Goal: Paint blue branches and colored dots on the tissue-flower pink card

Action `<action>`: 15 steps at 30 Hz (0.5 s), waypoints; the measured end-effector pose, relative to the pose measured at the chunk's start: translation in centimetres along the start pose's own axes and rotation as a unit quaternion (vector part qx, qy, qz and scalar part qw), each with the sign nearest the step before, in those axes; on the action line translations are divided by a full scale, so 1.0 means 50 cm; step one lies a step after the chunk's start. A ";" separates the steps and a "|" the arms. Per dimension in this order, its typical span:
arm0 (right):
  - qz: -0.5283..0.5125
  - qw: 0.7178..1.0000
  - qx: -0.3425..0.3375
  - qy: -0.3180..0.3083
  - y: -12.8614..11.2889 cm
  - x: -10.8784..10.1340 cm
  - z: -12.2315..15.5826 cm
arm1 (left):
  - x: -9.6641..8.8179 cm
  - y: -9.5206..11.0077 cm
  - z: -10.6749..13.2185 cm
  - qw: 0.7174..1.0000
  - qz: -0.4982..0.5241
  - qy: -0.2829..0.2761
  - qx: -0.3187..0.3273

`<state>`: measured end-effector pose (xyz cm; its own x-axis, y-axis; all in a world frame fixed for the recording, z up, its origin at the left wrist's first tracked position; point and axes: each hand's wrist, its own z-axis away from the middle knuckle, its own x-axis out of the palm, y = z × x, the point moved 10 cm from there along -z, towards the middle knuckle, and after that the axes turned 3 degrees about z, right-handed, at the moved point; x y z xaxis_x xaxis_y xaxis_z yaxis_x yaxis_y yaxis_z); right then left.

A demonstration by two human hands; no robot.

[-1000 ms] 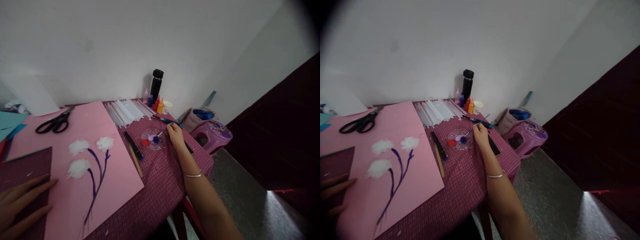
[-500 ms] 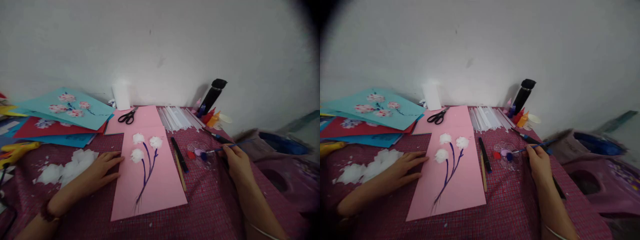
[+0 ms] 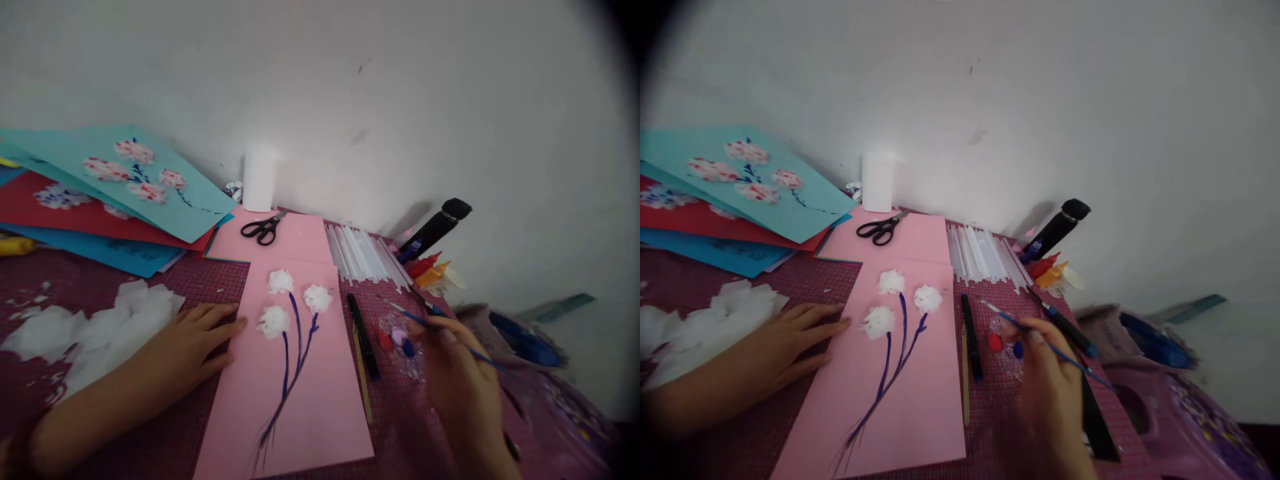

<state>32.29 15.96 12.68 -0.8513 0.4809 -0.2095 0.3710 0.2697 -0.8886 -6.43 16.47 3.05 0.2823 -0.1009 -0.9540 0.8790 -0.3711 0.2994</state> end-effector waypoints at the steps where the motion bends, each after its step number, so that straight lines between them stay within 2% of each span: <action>1: 0.002 0.999 0.006 -0.042 -0.011 0.044 0.011 | -0.002 0.002 0.000 1.000 -0.006 0.004 0.003; 4: 0.014 0.981 -0.005 -0.191 -0.039 0.186 0.044 | -0.011 0.019 -0.001 0.997 -0.039 0.047 0.038; 7: 0.034 0.964 -0.070 -0.254 -0.060 0.272 0.060 | -0.011 0.047 0.009 0.984 -0.083 0.116 0.106; 9: 0.045 0.959 -0.109 -0.257 -0.062 0.299 0.062 | -0.005 0.060 0.021 0.970 -0.108 0.168 0.139; 11: 0.057 0.955 -0.139 -0.255 -0.056 0.312 0.064 | 0.006 0.063 0.034 0.960 -0.121 0.208 0.145; 15: 0.085 0.942 -0.175 -0.272 -0.039 0.327 0.073 | 0.040 0.049 0.048 0.962 -0.129 0.211 0.117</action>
<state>16.27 20.23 9.50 -0.7968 0.0684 -0.6003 0.5381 0.5323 -0.6536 -4.65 13.12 1.83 0.2400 0.3880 -0.8899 0.8439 -0.5365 -0.0063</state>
